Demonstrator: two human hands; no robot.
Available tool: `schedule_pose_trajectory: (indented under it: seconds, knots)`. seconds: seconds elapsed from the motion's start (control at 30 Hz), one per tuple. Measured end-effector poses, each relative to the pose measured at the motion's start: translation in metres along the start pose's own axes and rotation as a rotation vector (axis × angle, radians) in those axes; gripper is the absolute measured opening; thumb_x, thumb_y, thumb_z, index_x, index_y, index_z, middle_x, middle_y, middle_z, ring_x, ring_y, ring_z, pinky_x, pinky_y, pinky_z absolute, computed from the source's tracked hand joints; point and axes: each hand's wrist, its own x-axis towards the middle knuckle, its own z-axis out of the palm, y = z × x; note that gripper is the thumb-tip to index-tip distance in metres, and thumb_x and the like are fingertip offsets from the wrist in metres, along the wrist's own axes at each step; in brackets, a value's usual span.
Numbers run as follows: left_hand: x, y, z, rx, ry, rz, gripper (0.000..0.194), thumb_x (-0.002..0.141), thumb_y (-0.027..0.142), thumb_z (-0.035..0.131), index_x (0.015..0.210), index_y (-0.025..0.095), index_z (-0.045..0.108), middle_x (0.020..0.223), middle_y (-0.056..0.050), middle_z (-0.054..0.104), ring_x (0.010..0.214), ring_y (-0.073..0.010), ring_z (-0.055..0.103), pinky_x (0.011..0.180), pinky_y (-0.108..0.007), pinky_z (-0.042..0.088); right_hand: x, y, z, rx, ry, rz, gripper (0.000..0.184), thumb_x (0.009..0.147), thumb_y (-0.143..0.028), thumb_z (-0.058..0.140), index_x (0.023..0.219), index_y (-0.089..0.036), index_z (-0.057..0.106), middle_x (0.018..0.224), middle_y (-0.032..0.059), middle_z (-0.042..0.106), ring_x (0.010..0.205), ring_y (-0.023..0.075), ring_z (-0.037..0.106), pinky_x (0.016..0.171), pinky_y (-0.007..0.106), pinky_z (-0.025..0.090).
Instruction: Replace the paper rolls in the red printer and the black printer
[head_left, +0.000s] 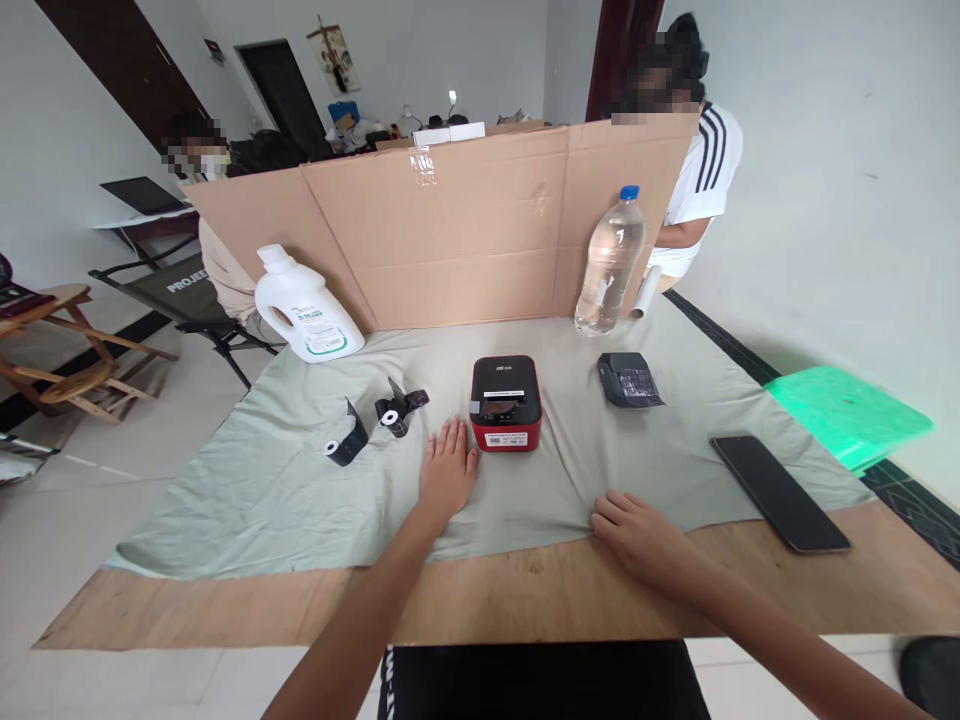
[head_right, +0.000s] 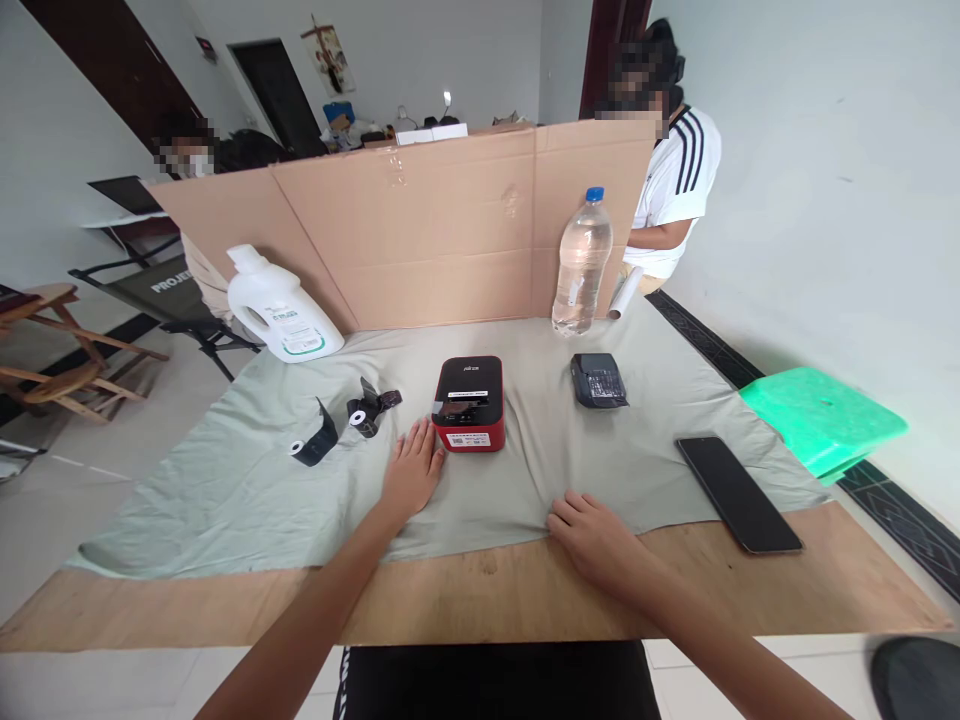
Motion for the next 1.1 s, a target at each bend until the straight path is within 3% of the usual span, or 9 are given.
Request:
schedule_pose_trajectory:
  seconds: [0.1, 0.17, 0.37, 0.5, 0.6, 0.67, 0.83, 1.0, 1.1]
  knots:
    - [-0.001, 0.0, 0.001, 0.001, -0.001, -0.003, 0.058, 0.105, 0.033, 0.033, 0.158, 0.013, 0.039, 0.167, -0.012, 0.031, 0.156, -0.0294, 0.029, 0.127, -0.054, 0.027, 0.004, -0.005, -0.009, 0.007, 0.004, 0.036, 0.014, 0.094, -0.013, 0.057, 0.082, -0.02, 0.059, 0.09, 0.0074, 0.062, 0.083, 0.0245, 0.054, 0.074, 0.037, 0.041]
    - [-0.002, -0.001, 0.001, 0.003, 0.003, -0.003, 0.058, 0.104, 0.033, 0.034, 0.158, 0.013, 0.039, 0.166, -0.012, 0.032, 0.156, -0.0292, 0.03, 0.127, -0.054, 0.027, 0.007, -0.005, -0.015, 0.048, 0.015, 0.049, 0.018, 0.099, -0.025, 0.057, 0.082, -0.02, 0.059, 0.088, 0.0071, 0.062, 0.083, 0.0242, 0.055, 0.074, 0.037, 0.041]
    - [-0.007, -0.001, 0.001, -0.008, 0.011, 0.005, 0.058, 0.104, 0.035, 0.034, 0.159, 0.014, 0.039, 0.167, -0.011, 0.031, 0.156, -0.0296, 0.03, 0.127, -0.054, 0.026, 0.033, 0.013, -0.021, 0.259, 0.159, 0.161, 0.034, 0.106, -0.028, 0.041, 0.074, -0.022, 0.053, 0.077, 0.0046, 0.058, 0.074, 0.0203, 0.053, 0.071, 0.034, 0.041]
    - [-0.006, -0.002, -0.003, -0.081, 0.016, 0.024, 0.058, 0.103, 0.035, 0.039, 0.156, 0.014, 0.042, 0.164, -0.012, 0.038, 0.155, -0.032, 0.031, 0.126, -0.057, 0.026, 0.079, 0.038, -0.012, 0.638, 0.383, 0.406, 0.034, 0.105, -0.041, 0.038, 0.079, -0.024, 0.053, 0.077, 0.0027, 0.057, 0.073, 0.0196, 0.055, 0.07, 0.034, 0.048]
    - [-0.003, -0.003, -0.011, -0.226, 0.112, -0.005, 0.056, 0.102, 0.03, 0.041, 0.155, 0.011, 0.042, 0.147, -0.018, 0.059, 0.14, -0.031, 0.053, 0.12, -0.055, 0.036, 0.124, 0.055, 0.003, 0.98, 0.577, 0.566, 0.033, 0.101, -0.054, 0.044, 0.092, -0.024, 0.058, 0.091, 0.0043, 0.065, 0.089, 0.023, 0.064, 0.083, 0.041, 0.055]
    - [0.0, -0.004, -0.018, -0.361, 0.224, -0.02, 0.055, 0.102, 0.027, 0.041, 0.154, 0.013, 0.04, 0.129, -0.015, 0.071, 0.121, -0.0276, 0.065, 0.111, -0.05, 0.046, 0.154, 0.063, 0.014, 1.185, 0.653, 0.617, 0.038, 0.096, -0.061, 0.05, 0.106, -0.025, 0.059, 0.11, 0.0066, 0.068, 0.108, 0.0257, 0.065, 0.096, 0.047, 0.055]
    - [0.015, 0.001, -0.033, -0.568, 0.368, 0.177, 0.042, 0.101, 0.02, 0.039, 0.139, 0.021, 0.057, 0.116, -0.009, 0.07, 0.11, -0.0204, 0.066, 0.099, -0.037, 0.053, 0.195, 0.063, 0.036, 1.367, 0.692, 0.618, 0.058, 0.093, -0.068, 0.049, 0.134, -0.027, 0.053, 0.144, 0.0092, 0.058, 0.136, 0.0256, 0.054, 0.117, 0.051, 0.043]
    - [0.029, 0.002, -0.031, -0.585, 0.481, 0.266, 0.042, 0.092, 0.008, 0.037, 0.12, 0.02, 0.066, 0.123, -0.01, 0.066, 0.117, -0.0198, 0.063, 0.103, -0.037, 0.052, 0.192, 0.053, 0.04, 1.351, 0.702, 0.548, 0.068, 0.099, -0.065, 0.041, 0.156, -0.028, 0.035, 0.162, 0.0092, 0.041, 0.146, 0.0238, 0.044, 0.123, 0.048, 0.037]
    - [0.036, -0.002, -0.028, -0.545, 0.533, 0.307, 0.041, 0.091, 0.006, 0.036, 0.114, 0.019, 0.068, 0.12, -0.01, 0.068, 0.115, -0.0199, 0.063, 0.104, -0.038, 0.051, 0.189, 0.054, 0.027, 1.246, 0.684, 0.453, 0.062, 0.101, -0.058, 0.041, 0.156, -0.03, 0.038, 0.164, 0.0061, 0.038, 0.148, 0.024, 0.04, 0.123, 0.048, 0.036]
